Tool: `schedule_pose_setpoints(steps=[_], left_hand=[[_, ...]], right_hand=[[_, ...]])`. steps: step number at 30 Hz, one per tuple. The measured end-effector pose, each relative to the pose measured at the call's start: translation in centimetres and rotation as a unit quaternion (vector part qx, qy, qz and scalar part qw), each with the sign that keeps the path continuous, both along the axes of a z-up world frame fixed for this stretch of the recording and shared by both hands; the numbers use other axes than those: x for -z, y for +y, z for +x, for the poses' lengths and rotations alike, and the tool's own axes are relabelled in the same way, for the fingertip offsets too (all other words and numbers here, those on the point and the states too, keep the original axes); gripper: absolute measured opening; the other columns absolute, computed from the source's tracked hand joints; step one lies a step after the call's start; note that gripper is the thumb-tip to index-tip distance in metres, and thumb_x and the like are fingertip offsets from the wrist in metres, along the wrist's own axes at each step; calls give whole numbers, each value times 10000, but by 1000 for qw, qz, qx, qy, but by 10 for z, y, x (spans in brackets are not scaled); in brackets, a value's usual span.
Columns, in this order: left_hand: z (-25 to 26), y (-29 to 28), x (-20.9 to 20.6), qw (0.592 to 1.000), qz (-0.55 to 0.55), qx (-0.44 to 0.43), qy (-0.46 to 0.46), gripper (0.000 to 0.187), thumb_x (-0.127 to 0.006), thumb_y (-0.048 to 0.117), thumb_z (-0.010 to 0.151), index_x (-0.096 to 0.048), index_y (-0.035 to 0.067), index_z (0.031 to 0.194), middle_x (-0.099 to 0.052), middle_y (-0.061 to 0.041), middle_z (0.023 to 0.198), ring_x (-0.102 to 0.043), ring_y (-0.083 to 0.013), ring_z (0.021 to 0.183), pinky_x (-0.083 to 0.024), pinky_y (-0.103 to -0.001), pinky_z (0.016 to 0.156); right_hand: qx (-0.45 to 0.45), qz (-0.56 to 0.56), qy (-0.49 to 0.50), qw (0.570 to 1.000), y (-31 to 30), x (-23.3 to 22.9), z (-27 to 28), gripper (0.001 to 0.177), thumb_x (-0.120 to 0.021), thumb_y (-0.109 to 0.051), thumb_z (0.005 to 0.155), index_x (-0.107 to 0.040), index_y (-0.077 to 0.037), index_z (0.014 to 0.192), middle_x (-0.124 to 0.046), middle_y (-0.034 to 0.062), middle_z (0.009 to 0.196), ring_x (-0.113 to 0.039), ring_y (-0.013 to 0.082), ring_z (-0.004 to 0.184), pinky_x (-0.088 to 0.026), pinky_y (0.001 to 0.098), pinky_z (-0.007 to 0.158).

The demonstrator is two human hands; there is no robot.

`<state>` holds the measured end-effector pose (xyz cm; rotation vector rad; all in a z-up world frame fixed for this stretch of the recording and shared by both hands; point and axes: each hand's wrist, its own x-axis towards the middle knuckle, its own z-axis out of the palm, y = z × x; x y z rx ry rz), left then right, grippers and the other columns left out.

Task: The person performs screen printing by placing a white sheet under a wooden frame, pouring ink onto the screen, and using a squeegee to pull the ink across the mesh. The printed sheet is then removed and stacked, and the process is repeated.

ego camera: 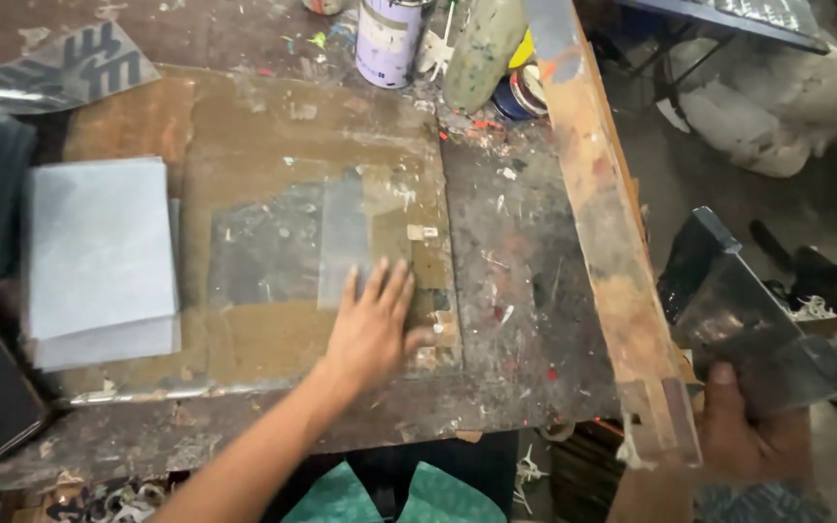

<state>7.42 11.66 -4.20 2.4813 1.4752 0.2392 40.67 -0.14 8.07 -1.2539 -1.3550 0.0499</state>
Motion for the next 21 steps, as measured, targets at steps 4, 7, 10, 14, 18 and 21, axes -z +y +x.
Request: schedule_pose_setpoints(steps=[4,7,10,14,18,21], left_hand=[[12,32,-6,999,-34,-4,-12,834,-444,615,964,-314,29,1544,-212,-130,1662,-137,-355,1538,-58,-607,1210],[20,9,-10,999,-44,9,2,852,-455,619,947,-307,36,1549,-203,-128,1662,-133,-357,1536,-49,-618,1208],[20,-33,-11,999,-43,32,5,877,-462,631,926,-305,14,1529,-197,-162,1669,-126,-369,1518,-44,-632,1184],[14,-65,-10,995,-44,76,-48,886,-479,627,924,-329,-20,1510,-253,-194,1645,-178,-338,1511,-58,-608,1191],[-11,-61,-51,977,-112,80,-161,757,-590,524,944,-387,26,1477,-413,-175,1571,-338,-328,1457,-168,-559,1211],[-48,-60,-115,918,-44,-28,-393,643,-659,289,968,-441,56,1526,-523,-181,1550,-524,-318,1404,-432,-449,1142]], right_hand=[[49,-81,-41,995,-11,-2,30,242,-634,-12,1070,-661,112,1277,-703,176,1081,-617,171,839,-493,287,798],[172,-210,-8,962,-3,-41,-8,326,-604,28,927,-596,103,1244,-665,149,1147,-641,194,1001,-505,333,845],[136,-204,22,969,-8,-18,9,327,-587,26,920,-576,77,1242,-663,107,1132,-629,158,981,-501,298,829],[103,-60,10,993,-10,15,36,209,-647,58,1033,-682,121,1230,-684,171,1058,-594,193,850,-487,316,778],[49,-67,-4,997,10,-9,-27,213,-642,38,983,-679,72,1190,-664,163,1016,-573,221,831,-458,344,750],[-32,-47,-52,997,16,-8,-81,248,-658,25,987,-689,2,1232,-709,170,1171,-674,267,1043,-533,383,938]])
